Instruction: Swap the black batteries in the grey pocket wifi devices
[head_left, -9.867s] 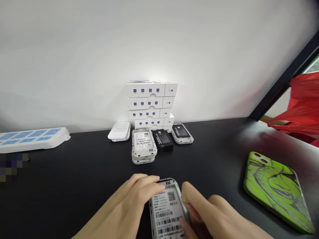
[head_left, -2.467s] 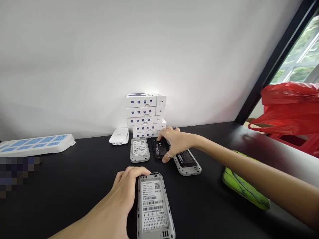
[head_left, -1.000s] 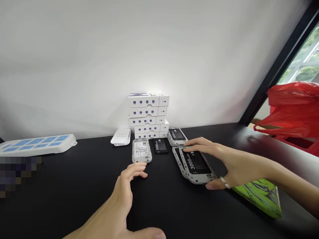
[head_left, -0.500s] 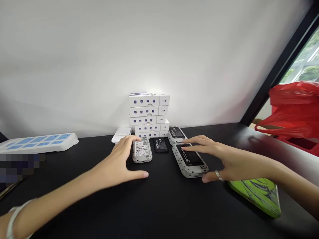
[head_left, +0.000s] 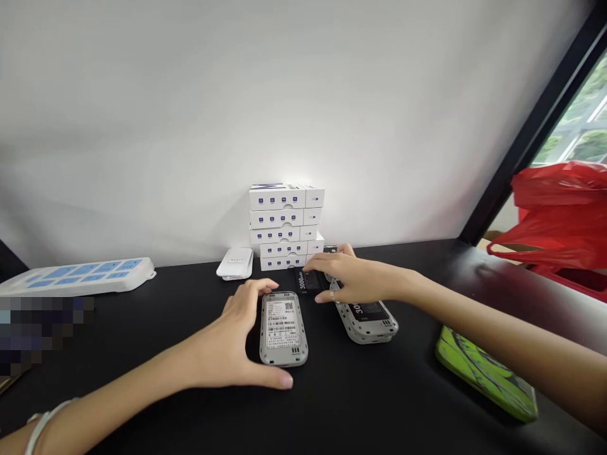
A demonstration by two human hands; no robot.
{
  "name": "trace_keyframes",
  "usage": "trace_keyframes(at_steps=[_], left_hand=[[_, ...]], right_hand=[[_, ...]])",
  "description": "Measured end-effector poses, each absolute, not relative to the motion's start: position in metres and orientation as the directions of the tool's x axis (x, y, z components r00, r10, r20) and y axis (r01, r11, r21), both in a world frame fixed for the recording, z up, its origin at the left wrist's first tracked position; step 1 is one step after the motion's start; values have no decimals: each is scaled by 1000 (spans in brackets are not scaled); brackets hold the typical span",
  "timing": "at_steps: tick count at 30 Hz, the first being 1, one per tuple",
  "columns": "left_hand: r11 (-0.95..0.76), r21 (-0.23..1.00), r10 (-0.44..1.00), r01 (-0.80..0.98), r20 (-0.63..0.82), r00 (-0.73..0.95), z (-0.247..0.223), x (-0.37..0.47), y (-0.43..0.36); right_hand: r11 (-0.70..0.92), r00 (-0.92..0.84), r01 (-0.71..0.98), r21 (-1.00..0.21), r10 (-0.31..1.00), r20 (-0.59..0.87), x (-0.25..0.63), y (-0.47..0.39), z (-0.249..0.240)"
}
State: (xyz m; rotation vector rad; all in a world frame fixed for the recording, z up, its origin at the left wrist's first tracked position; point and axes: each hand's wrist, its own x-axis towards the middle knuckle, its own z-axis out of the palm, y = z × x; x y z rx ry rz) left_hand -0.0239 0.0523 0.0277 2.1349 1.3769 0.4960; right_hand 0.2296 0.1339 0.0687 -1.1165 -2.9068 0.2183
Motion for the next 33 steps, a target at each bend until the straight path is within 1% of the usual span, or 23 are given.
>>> trace_keyframes(at_steps=[3, 8, 11, 16, 19, 22, 26, 29, 31, 33], left_hand=[[-323, 653, 915, 685, 32, 401, 22, -21, 43], [-324, 688, 924, 649, 83, 373, 15, -20, 41], [-326, 702, 927, 633, 107, 359, 13, -20, 41], [-348, 725, 922, 595, 149, 358, 8, -20, 43], [-356, 733, 919, 579, 161, 361, 6, -21, 44], [-351, 738, 921, 575, 162, 355, 6, -21, 44], [-334, 741, 929, 583, 152, 339, 6, -21, 43], [-314, 744, 936, 590, 137, 325, 5, -21, 43], [-307, 743, 938, 594, 131, 320, 5, -21, 44], [-307, 743, 937, 595, 129, 324, 5, -21, 45]], right_hand=[[711, -718, 696, -104, 686, -119, 217, 150, 69], [670, -677, 736, -101, 719, -157, 208, 159, 68], [651, -658, 753, -92, 744, -118, 208, 154, 67], [639, -639, 766, -68, 769, 26, 212, 135, 73], [676, -675, 721, -156, 735, 67, 205, 120, 76], [681, -708, 685, -260, 706, -17, 194, 109, 71], [606, -698, 690, -395, 702, -142, 188, 107, 64], [601, -749, 623, -501, 644, -158, 193, 108, 64], [617, -782, 583, -528, 602, -161, 196, 105, 65], [644, -793, 591, -486, 575, -201, 197, 101, 67]])
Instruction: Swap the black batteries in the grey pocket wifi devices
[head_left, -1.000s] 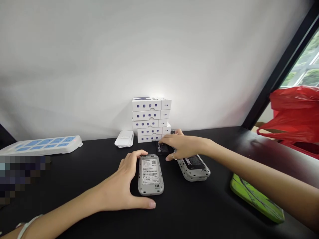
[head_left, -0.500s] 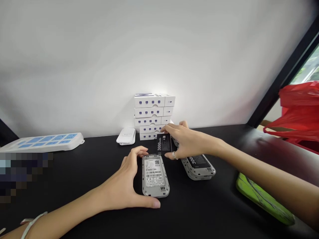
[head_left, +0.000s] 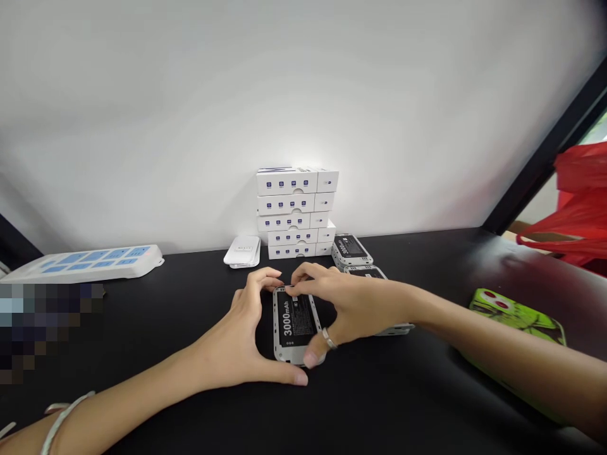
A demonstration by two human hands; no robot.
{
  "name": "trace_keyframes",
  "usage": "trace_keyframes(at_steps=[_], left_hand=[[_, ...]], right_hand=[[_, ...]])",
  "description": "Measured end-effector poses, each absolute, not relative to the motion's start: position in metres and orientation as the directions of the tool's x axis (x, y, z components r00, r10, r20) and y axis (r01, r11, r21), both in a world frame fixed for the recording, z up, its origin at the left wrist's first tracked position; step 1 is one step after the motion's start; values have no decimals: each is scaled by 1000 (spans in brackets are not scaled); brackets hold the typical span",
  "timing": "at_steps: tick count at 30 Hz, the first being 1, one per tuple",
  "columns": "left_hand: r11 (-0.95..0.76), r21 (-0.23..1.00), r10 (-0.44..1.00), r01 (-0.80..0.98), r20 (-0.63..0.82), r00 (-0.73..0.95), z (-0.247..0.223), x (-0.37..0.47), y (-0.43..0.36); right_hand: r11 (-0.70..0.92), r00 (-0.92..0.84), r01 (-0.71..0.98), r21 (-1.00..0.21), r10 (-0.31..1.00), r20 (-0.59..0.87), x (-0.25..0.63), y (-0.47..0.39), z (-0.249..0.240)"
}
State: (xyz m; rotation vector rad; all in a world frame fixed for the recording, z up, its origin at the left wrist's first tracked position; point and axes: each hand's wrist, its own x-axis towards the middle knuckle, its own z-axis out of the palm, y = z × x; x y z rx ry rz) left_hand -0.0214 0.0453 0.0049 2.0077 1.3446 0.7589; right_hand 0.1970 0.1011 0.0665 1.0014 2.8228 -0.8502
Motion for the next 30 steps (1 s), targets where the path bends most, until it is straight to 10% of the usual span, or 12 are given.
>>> trace_keyframes(at_steps=[5, 11, 17, 30], left_hand=[[-321, 741, 931, 590, 134, 339, 6, -23, 48], [-369, 760, 910, 535, 177, 375, 7, -25, 47], [-371, 746, 905, 553, 156, 395, 6, -24, 45], [-345, 722, 917, 599, 123, 379, 7, -22, 43]], right_hand=[[750, -804, 594, -292, 566, -180, 189, 90, 60], [774, -861, 506, -381, 482, -163, 207, 99, 90], [592, -636, 772, -233, 726, -263, 265, 140, 126], [562, -628, 748, -353, 772, -99, 289, 199, 78]])
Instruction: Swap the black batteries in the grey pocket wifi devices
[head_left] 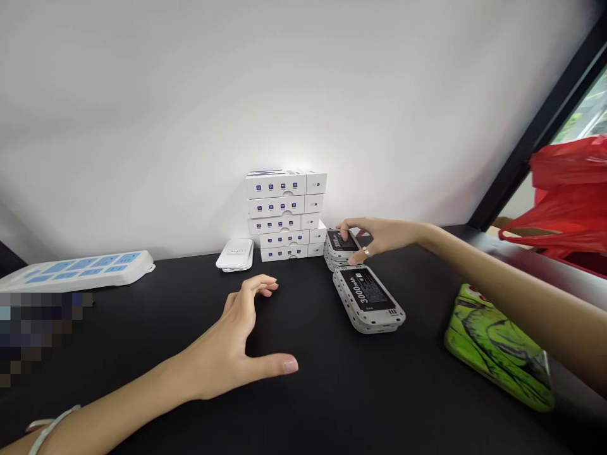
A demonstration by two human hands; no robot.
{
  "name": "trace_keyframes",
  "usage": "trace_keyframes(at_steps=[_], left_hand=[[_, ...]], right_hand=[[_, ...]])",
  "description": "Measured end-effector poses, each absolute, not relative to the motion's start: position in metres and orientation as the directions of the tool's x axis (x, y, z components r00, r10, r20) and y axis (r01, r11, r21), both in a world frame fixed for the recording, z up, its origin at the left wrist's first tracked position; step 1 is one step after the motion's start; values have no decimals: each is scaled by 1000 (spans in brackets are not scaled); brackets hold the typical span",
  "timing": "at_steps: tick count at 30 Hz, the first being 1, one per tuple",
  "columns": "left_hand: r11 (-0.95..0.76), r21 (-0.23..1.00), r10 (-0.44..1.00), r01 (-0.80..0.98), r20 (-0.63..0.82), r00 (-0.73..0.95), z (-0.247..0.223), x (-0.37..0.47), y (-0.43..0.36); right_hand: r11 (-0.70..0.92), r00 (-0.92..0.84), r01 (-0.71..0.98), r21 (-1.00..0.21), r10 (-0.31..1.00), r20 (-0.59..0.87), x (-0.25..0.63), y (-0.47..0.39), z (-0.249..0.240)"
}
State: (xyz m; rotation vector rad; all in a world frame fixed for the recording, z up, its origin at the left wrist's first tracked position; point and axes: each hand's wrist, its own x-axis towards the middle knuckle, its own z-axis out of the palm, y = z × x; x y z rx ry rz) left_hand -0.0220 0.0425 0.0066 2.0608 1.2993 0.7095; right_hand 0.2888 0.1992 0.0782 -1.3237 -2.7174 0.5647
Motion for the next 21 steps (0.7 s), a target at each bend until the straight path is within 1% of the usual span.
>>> trace_keyframes(at_steps=[2, 3, 5, 7, 8, 10, 14, 15, 16, 18, 21], left_hand=[[-339, 723, 921, 602, 122, 371, 7, -22, 42], [-335, 724, 923, 603, 121, 366, 8, -22, 42], [-324, 726, 928, 607, 118, 354, 9, -21, 41], [-304, 726, 935, 617, 105, 338, 11, -21, 40], [-295, 724, 938, 623, 96, 333, 12, -20, 40], [-285, 718, 940, 635, 81, 330, 14, -19, 39], [-295, 698, 935, 653, 72, 346, 18, -18, 38], [-298, 694, 934, 656, 71, 349, 19, -17, 38], [-300, 691, 934, 658, 71, 350, 19, -17, 38], [-302, 687, 934, 661, 73, 351, 19, -17, 38], [-306, 687, 933, 659, 81, 350, 19, -17, 37]], right_hand=[[543, -612, 763, -351, 781, -122, 288, 192, 88], [532, -594, 775, -341, 797, -107, 287, 187, 95], [511, -545, 804, -304, 838, -32, 281, 173, 108], [491, -493, 839, -237, 868, 51, 273, 154, 117], [473, -469, 859, -197, 880, 68, 268, 144, 119], [430, -427, 898, -92, 903, 53, 259, 123, 114], [358, -367, 911, 205, 930, 4, 248, 91, 86], [343, -356, 903, 257, 935, 2, 247, 86, 80], [333, -346, 900, 282, 938, -3, 246, 83, 75], [330, -337, 905, 267, 941, -24, 245, 81, 68], [329, -320, 927, 181, 944, -76, 246, 81, 68]])
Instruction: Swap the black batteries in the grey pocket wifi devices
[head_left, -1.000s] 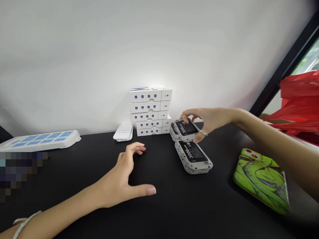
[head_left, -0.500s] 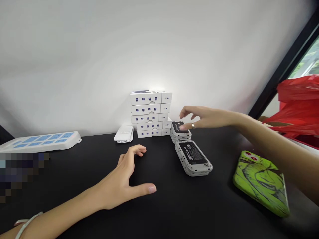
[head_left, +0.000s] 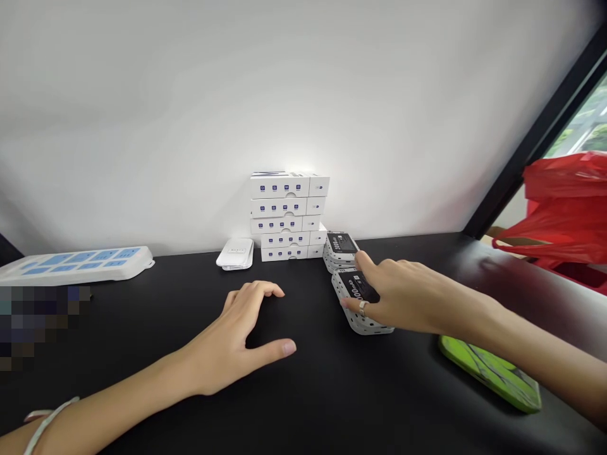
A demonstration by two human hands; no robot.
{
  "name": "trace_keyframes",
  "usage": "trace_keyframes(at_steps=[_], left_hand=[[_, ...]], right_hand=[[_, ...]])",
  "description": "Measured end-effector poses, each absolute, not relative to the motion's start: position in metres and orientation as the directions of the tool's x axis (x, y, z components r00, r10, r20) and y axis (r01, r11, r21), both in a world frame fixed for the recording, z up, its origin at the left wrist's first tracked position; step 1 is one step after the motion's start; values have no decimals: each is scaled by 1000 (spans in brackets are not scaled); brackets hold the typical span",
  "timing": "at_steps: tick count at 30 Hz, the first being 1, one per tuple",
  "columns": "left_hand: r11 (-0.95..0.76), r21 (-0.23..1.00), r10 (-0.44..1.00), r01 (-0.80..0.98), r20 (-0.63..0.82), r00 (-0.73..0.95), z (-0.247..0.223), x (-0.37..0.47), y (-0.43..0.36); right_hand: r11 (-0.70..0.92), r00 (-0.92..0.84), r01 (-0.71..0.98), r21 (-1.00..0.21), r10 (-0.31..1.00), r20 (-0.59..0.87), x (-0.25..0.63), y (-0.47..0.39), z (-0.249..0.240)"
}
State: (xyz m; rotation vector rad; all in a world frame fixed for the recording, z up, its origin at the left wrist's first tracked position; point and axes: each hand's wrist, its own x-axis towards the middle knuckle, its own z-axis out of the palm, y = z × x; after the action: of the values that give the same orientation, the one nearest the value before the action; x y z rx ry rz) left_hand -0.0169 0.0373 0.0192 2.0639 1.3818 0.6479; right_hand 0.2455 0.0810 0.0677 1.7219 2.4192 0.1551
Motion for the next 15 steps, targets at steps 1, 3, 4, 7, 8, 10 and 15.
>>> trace_keyframes(at_steps=[1, 3, 4, 7, 8, 10, 15], left_hand=[[-308, 688, 933, 657, 84, 349, 19, -17, 37], [-308, 691, 934, 655, 89, 345, 19, -17, 36], [-307, 692, 935, 653, 91, 342, 19, -17, 36], [-303, 694, 940, 653, 104, 325, 19, -17, 38], [-305, 691, 941, 655, 113, 319, 19, -18, 38], [-320, 682, 939, 657, 134, 318, 19, -19, 40], [-403, 681, 898, 612, 163, 409, 19, -22, 40]], right_hand=[[319, -309, 934, 162, 947, -84, 246, 81, 68], [304, -294, 943, 134, 952, -92, 246, 78, 70], [302, -293, 945, 126, 952, -88, 246, 75, 71], [320, -316, 940, 115, 947, -54, 243, 61, 72], [332, -331, 937, 106, 943, -24, 241, 55, 72], [368, -371, 927, 74, 928, 41, 232, 41, 73], [518, -519, 853, -66, 855, 1, 196, 20, 70]])
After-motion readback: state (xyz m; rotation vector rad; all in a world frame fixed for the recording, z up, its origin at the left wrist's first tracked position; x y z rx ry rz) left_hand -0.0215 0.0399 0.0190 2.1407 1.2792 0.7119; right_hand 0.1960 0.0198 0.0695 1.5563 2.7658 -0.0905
